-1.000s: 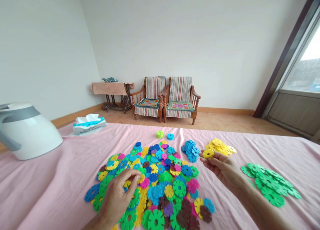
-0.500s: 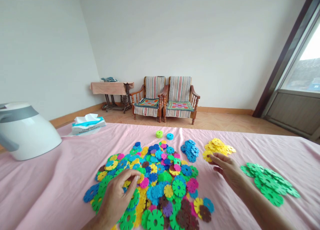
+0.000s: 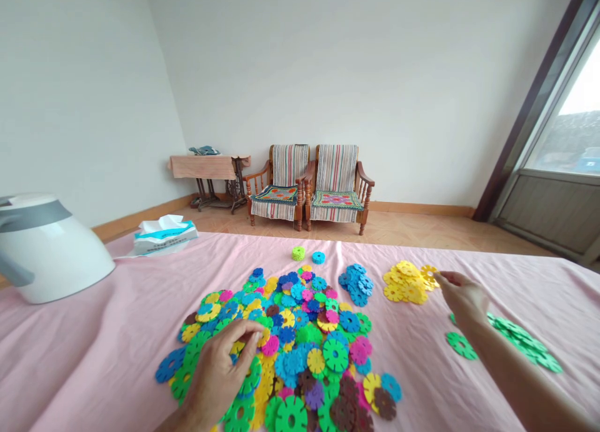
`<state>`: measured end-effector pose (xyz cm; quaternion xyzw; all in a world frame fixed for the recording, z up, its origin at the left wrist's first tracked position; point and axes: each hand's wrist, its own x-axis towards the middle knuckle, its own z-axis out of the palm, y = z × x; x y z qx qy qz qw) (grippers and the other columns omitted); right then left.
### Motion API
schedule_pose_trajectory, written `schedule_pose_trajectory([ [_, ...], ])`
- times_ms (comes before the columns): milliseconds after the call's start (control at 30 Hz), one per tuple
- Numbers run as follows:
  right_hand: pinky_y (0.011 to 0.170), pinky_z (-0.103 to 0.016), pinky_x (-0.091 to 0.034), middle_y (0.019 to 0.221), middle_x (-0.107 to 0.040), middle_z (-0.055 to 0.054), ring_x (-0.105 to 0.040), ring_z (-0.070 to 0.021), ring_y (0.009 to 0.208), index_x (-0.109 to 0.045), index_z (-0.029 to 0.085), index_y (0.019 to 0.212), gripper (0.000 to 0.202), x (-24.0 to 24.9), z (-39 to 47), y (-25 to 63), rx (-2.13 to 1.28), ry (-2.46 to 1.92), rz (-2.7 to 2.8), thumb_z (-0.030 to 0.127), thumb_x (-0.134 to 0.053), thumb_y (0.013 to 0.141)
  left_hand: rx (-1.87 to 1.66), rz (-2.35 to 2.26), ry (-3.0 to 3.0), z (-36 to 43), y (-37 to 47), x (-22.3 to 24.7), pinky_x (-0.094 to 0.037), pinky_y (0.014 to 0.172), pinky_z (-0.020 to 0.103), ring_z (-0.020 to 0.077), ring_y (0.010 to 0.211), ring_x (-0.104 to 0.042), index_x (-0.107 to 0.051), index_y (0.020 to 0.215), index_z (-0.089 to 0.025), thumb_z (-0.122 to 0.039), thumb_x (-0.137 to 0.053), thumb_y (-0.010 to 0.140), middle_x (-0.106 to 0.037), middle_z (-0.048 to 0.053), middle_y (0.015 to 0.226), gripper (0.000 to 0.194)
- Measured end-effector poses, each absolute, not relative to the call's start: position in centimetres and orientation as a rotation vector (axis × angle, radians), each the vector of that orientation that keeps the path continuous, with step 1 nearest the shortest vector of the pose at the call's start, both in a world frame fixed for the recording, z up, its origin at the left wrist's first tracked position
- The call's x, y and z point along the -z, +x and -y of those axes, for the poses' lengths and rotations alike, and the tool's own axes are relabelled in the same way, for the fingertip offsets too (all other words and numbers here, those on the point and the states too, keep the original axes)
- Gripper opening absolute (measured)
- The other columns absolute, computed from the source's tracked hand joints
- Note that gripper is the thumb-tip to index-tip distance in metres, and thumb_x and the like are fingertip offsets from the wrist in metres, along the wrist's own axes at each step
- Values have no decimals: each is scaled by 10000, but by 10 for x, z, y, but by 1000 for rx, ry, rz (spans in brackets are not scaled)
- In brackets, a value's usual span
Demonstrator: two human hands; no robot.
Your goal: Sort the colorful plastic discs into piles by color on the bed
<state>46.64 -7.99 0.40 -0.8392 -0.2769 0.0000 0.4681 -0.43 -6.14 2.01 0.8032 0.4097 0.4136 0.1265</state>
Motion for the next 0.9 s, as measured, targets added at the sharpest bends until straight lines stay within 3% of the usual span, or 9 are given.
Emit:
schedule_pose_trajectory([
  [167, 534, -364, -388, 556, -628, -80, -542, -234, 520, -679, 219, 628, 259, -4, 70, 493, 9, -2132, 602, 464, -601, 656, -1207, -1190, 2346, 61, -4, -20, -548, 685, 217, 162, 743, -694, -659, 859, -213, -322, -503, 914, -727, 27, 834, 198],
  [300, 526, -356, -398, 527, -620, -71, -558, -235, 518, -673, 216, 596, 214, 0, 65, 498, -33, -2146, 609, 415, -608, 638, -1223, -1184, 2351, 60, -3, -19, -543, 684, 206, 155, 739, -694, -659, 857, -216, -312, -513, 909, -723, 13, 818, 182],
  [433, 546, -365, -408, 608, -671, -94, -593, -263, 588, -702, 203, 649, 193, -4, 69, 496, -31, -2163, 654, 368, -605, 622, -1237, -1172, 2347, 60, -3, -20, -539, 678, 196, 147, 727, -692, -659, 854, -217, -310, -516, 908, -719, 4, 800, 179],
  [600, 586, -367, -422, 779, -725, -137, -636, -287, 699, -733, 165, 834, 315, -11, 78, 476, 3, -2126, 773, 359, -546, 670, -1219, -1164, 2325, 61, -3, -19, -538, 682, 201, 150, 738, -691, -658, 860, -210, -306, -514, 911, -727, 16, 835, 181],
  [900, 668, -292, -493, 776, -737, -41, -666, -195, 713, -698, 199, 857, 260, -3, 72, 350, -282, -1736, 1351, 346, -510, 752, -1245, -1169, 2336, 64, -1, -24, -522, 697, 214, 151, 756, -682, -651, 860, -217, -252, -515, 903, -709, -3, 813, 146],
])
